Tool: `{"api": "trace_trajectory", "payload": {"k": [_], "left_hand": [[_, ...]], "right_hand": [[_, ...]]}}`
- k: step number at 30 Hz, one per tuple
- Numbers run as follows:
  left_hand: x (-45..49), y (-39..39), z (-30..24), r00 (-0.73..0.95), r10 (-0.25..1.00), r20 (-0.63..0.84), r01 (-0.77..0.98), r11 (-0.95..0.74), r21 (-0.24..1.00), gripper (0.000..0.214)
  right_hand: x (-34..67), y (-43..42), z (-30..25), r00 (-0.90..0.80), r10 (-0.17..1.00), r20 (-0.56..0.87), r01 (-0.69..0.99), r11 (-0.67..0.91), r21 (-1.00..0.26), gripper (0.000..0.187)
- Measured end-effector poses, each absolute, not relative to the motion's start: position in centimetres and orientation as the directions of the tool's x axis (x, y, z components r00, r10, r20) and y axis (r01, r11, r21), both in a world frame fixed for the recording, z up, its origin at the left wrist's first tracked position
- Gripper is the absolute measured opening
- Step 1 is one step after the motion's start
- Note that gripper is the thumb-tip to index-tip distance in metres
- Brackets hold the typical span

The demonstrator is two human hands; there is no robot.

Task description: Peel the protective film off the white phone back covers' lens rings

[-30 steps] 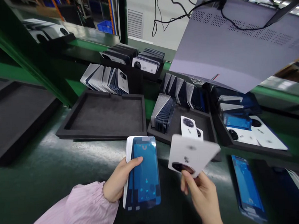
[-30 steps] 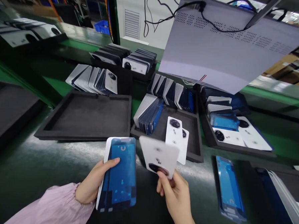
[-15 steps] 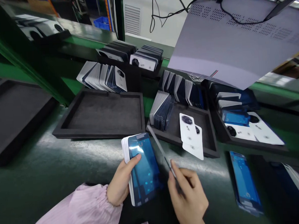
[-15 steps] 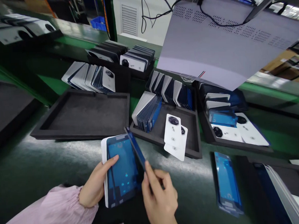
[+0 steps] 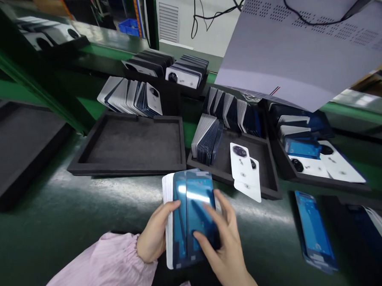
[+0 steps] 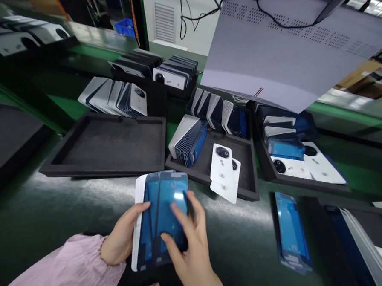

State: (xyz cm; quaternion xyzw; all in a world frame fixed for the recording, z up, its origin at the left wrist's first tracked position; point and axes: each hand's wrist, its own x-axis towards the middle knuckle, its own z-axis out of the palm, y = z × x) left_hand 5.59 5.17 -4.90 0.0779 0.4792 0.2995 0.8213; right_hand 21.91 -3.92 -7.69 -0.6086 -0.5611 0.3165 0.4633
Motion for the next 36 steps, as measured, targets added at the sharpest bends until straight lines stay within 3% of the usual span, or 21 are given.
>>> {"api": "trace_trajectory", "payload": {"k": [2, 3, 4, 7, 8, 15, 23, 30, 36], "left_hand": [[5.6, 4.9, -4.8, 0.335, 0.587, -0.737, -0.407, 0.796, 0.449, 0.035], [5.6, 4.8, -4.8, 0.329, 0.597, -0.732, -0.402, 0.79, 0.463, 0.037], [5.6, 4.8, -4.7, 0.327, 0.605, -0.726, -0.398, 0.785, 0.475, 0.039], [5.4, 4.7, -4.8, 0.323, 0.617, -0.718, -0.386, 0.779, 0.495, 0.045], [5.3, 4.7, -4.9, 0.32, 0.612, -0.723, -0.382, 0.782, 0.492, 0.044], [4.7, 5.2, -5.0, 0.278, 0.575, -0.769, -0.341, 0.808, 0.48, 0.022], [5.0, 5.2, -4.6, 0.233, 0.652, -0.721, -0.344, 0.749, 0.566, 0.028], [4.7, 5.2, -4.2, 0.239, 0.638, -0.732, -0.356, 0.759, 0.546, 0.012], [5.1, 5.4, -3.4, 0.222, 0.655, -0.722, -0.35, 0.745, 0.568, 0.009]], "right_hand": [[21.8, -3.8, -8.0, 0.335, 0.941, 0.051, 0.258, -0.04, -0.965, 0.094], [21.8, -3.7, -8.0, 0.37, 0.929, -0.025, 0.17, -0.094, -0.981, 0.1], [21.9, -3.6, -7.9, 0.373, 0.921, -0.112, 0.084, -0.154, -0.985, 0.095], [22.7, -3.3, -7.5, 0.317, 0.888, -0.333, -0.103, -0.317, -0.943, 0.047], [23.2, -3.2, -7.3, 0.334, 0.865, -0.375, -0.153, -0.343, -0.927, 0.039], [25.0, -3.2, -6.3, 0.467, 0.723, -0.509, -0.446, -0.305, -0.842, 0.048], [22.4, -3.2, -6.3, 0.296, 0.792, -0.534, -0.454, -0.376, -0.808, 0.045], [25.7, -3.3, -5.9, 0.54, 0.694, -0.477, -0.454, -0.238, -0.859, 0.056], [26.9, -3.6, -5.4, 0.576, 0.685, -0.446, -0.42, -0.22, -0.881, 0.042]]}}
